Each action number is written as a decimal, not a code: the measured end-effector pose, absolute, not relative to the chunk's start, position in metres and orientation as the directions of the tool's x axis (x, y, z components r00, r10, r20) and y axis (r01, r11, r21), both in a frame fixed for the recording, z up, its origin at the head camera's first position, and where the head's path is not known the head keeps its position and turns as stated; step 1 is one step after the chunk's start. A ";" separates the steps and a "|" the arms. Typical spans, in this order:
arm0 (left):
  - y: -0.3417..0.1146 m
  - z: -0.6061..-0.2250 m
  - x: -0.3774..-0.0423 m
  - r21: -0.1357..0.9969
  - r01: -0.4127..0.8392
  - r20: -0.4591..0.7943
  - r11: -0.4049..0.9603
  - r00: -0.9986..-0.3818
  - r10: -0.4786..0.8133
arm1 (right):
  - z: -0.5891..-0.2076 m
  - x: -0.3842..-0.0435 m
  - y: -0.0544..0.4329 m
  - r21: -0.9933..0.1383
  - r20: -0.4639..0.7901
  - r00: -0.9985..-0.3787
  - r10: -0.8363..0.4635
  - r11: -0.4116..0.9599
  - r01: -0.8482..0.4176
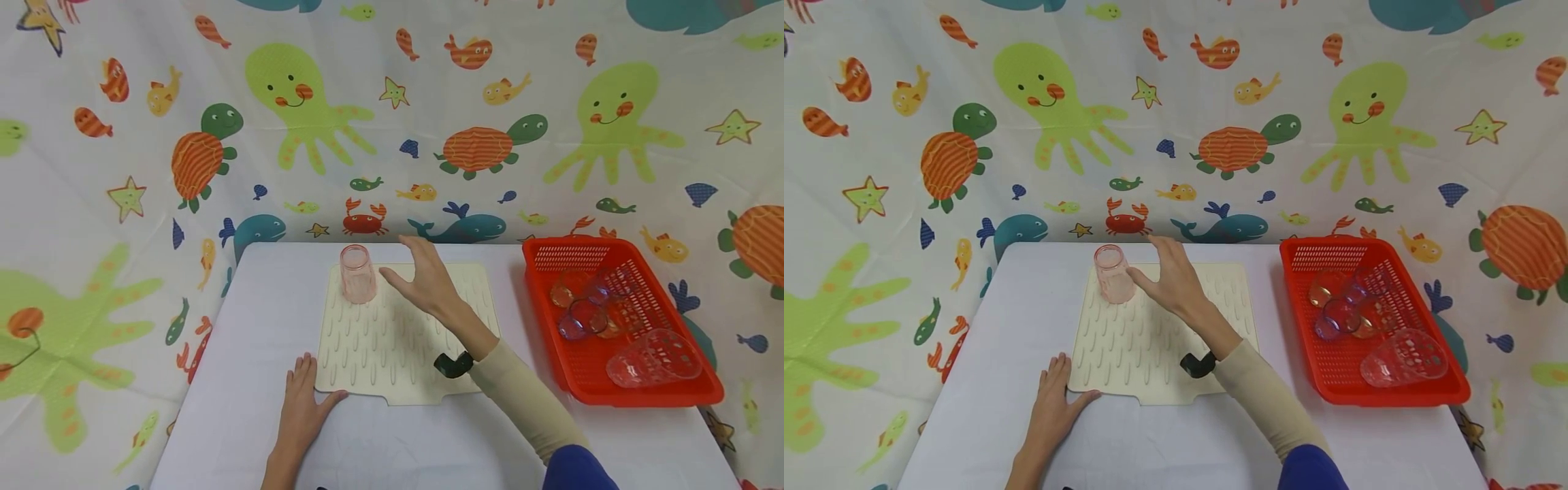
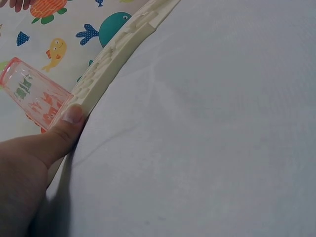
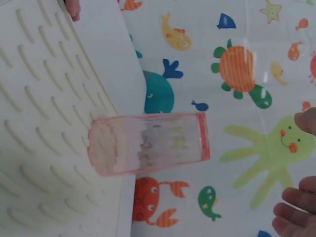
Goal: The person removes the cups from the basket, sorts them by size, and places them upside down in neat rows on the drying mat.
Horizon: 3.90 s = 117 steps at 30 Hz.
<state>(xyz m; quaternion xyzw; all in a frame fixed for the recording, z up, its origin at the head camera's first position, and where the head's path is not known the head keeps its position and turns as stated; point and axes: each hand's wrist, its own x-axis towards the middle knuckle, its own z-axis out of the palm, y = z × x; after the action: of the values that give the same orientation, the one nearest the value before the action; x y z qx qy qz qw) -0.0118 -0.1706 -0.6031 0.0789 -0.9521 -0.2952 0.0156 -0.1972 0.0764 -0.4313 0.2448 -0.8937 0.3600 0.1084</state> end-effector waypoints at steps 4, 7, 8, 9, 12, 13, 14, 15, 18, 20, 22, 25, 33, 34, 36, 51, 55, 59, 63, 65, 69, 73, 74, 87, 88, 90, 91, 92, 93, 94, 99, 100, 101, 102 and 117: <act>-0.171 -0.603 -0.012 0.557 -0.141 -0.016 0.818 -0.987 -0.159 | -0.429 -0.195 0.085 -0.575 0.401 -0.846 -0.351 0.622 -0.531; -0.171 -0.603 -0.012 0.559 -0.139 -0.016 0.817 -0.987 -0.158 | -0.428 -0.193 0.092 -0.570 0.411 -0.846 -0.341 0.628 -0.530; -0.171 -0.603 -0.012 0.562 -0.139 -0.016 0.816 -0.987 -0.158 | -0.428 -0.193 0.095 -0.568 0.413 -0.846 -0.337 0.631 -0.529; -0.171 -0.603 -0.012 0.563 -0.138 -0.016 0.814 -0.987 -0.157 | -0.428 -0.192 0.098 -0.569 0.416 -0.847 -0.330 0.633 -0.526; -0.172 -0.602 -0.013 0.567 -0.135 -0.013 0.813 -0.988 -0.155 | -0.427 -0.190 0.105 -0.565 0.428 -0.848 -0.313 0.640 -0.521; -0.172 -0.602 -0.013 0.566 -0.134 -0.011 0.814 -0.988 -0.155 | -0.426 -0.189 0.108 -0.567 0.433 -0.848 -0.306 0.639 -0.520; -0.172 -0.602 -0.013 0.566 -0.133 -0.009 0.814 -0.988 -0.155 | -0.426 -0.188 0.111 -0.569 0.437 -0.848 -0.301 0.637 -0.519; -0.173 -0.602 -0.013 0.566 -0.131 -0.007 0.814 -0.988 -0.154 | -0.426 -0.187 0.113 -0.572 0.439 -0.849 -0.295 0.637 -0.517; -0.173 -0.602 -0.014 0.565 -0.130 -0.004 0.815 -0.988 -0.155 | -0.424 -0.185 0.120 -0.574 0.444 -0.851 -0.279 0.641 -0.510; -0.173 -0.602 -0.013 0.565 -0.133 -0.008 0.815 -0.988 -0.155 | -0.423 -0.183 0.124 -0.573 0.448 -0.852 -0.269 0.645 -0.505; -0.173 -0.603 -0.013 0.564 -0.135 -0.012 0.815 -0.988 -0.155 | -0.422 -0.182 0.128 -0.570 0.453 -0.852 -0.261 0.651 -0.502; -0.172 -0.603 -0.012 0.565 -0.136 -0.016 0.814 -0.988 -0.154 | -0.420 -0.179 0.135 -0.574 0.461 -0.852 -0.248 0.649 -0.499; -0.172 -0.603 -0.012 0.569 -0.131 -0.005 0.812 -0.988 -0.156 | -0.413 -0.170 0.157 -0.581 0.488 -0.854 -0.183 0.662 -0.473; -0.171 -0.603 -0.012 0.568 -0.131 -0.004 0.812 -0.988 -0.156 | -0.412 -0.168 0.160 -0.572 0.496 -0.851 -0.171 0.673 -0.468; -0.171 -0.604 -0.012 0.567 -0.132 -0.003 0.813 -0.987 -0.158 | -0.411 -0.166 0.166 -0.549 0.517 -0.843 -0.147 0.699 -0.458; -0.170 -0.606 -0.011 0.564 -0.118 0.025 0.818 -0.987 -0.159 | -0.404 -0.149 0.219 -0.555 0.555 -0.832 -0.032 0.730 -0.398; -0.171 -0.606 -0.011 0.563 -0.119 0.022 0.818 -0.987 -0.158 | -0.402 -0.143 0.235 -0.580 0.524 -0.851 0.032 0.746 -0.328; -0.171 -0.606 -0.011 0.567 -0.120 0.020 0.815 -0.987 -0.160 | -0.404 -0.137 0.251 -0.589 0.517 -0.851 0.091 0.760 -0.277; -0.170 -0.606 -0.010 0.571 -0.118 0.024 0.813 -0.987 -0.160 | -0.406 -0.131 0.266 -0.597 0.516 -0.845 0.144 0.768 -0.234; -0.170 -0.605 -0.010 0.573 -0.117 0.023 0.811 -0.987 -0.158 | -0.406 -0.127 0.274 -0.605 0.501 -0.847 0.176 0.772 -0.197; -0.170 -0.605 -0.011 0.568 -0.114 0.024 0.815 -0.988 -0.154 | -0.406 -0.118 0.289 -0.622 0.461 -0.855 0.237 0.774 -0.121; -0.171 -0.605 -0.011 0.558 -0.116 0.023 0.822 -0.988 -0.156 | -0.408 -0.111 0.303 -0.644 0.425 -0.856 0.296 0.763 -0.056; -0.171 -0.605 -0.011 0.558 -0.118 0.020 0.821 -0.988 -0.156 | -0.408 -0.110 0.306 -0.649 0.413 -0.855 0.313 0.760 -0.035; -0.171 -0.609 -0.010 0.555 -0.105 0.046 0.825 -0.987 -0.156 | -0.428 -0.087 0.345 -0.636 0.308 -0.821 0.481 0.746 0.199; -0.171 -0.609 -0.010 0.554 -0.101 0.052 0.827 -0.986 -0.156 | -0.430 -0.085 0.348 -0.634 0.305 -0.816 0.492 0.744 0.211; -0.171 -0.609 -0.009 0.553 -0.097 0.059 0.828 -0.986 -0.155 | -0.435 -0.082 0.354 -0.631 0.306 -0.806 0.507 0.742 0.228; -0.171 -0.609 -0.009 0.555 -0.096 0.060 0.826 -0.986 -0.155 | -0.437 -0.080 0.357 -0.630 0.305 -0.801 0.515 0.740 0.236; -0.171 -0.609 -0.009 0.556 -0.094 0.063 0.826 -0.986 -0.155 | -0.439 -0.079 0.360 -0.630 0.297 -0.797 0.526 0.735 0.250; -0.171 -0.609 -0.010 0.557 -0.094 0.064 0.825 -0.986 -0.155 | -0.441 -0.078 0.362 -0.631 0.284 -0.793 0.538 0.728 0.268; -0.171 -0.609 -0.010 0.555 -0.094 0.066 0.827 -0.986 -0.156 | -0.442 -0.077 0.365 -0.633 0.275 -0.789 0.550 0.721 0.282; -0.172 -0.610 -0.010 0.553 -0.092 0.074 0.828 -0.984 -0.159 | -0.447 -0.074 0.375 -0.635 0.213 -0.768 0.603 0.684 0.361; -0.172 -0.609 -0.009 0.555 -0.092 0.074 0.827 -0.984 -0.159 | -0.448 -0.074 0.377 -0.632 0.206 -0.765 0.610 0.680 0.372; -0.172 -0.609 -0.009 0.556 -0.090 0.074 0.826 -0.985 -0.157 | -0.448 -0.073 0.378 -0.626 0.191 -0.763 0.618 0.675 0.390; -0.172 -0.609 -0.009 0.559 -0.089 0.073 0.824 -0.985 -0.155 | -0.449 -0.071 0.379 -0.622 0.176 -0.761 0.624 0.670 0.405; -0.171 -0.605 -0.010 0.555 -0.098 0.060 0.826 -0.986 -0.157 | -0.462 -0.066 0.389 -0.588 -0.040 -0.732 0.680 0.576 0.568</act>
<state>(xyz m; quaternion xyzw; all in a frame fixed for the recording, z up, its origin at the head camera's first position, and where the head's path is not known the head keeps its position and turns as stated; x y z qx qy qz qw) -0.0096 -0.1705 -0.6050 0.0666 -0.9541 -0.2875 0.0515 -0.0656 0.3894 -0.4618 -0.3535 -0.8826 0.2948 0.0955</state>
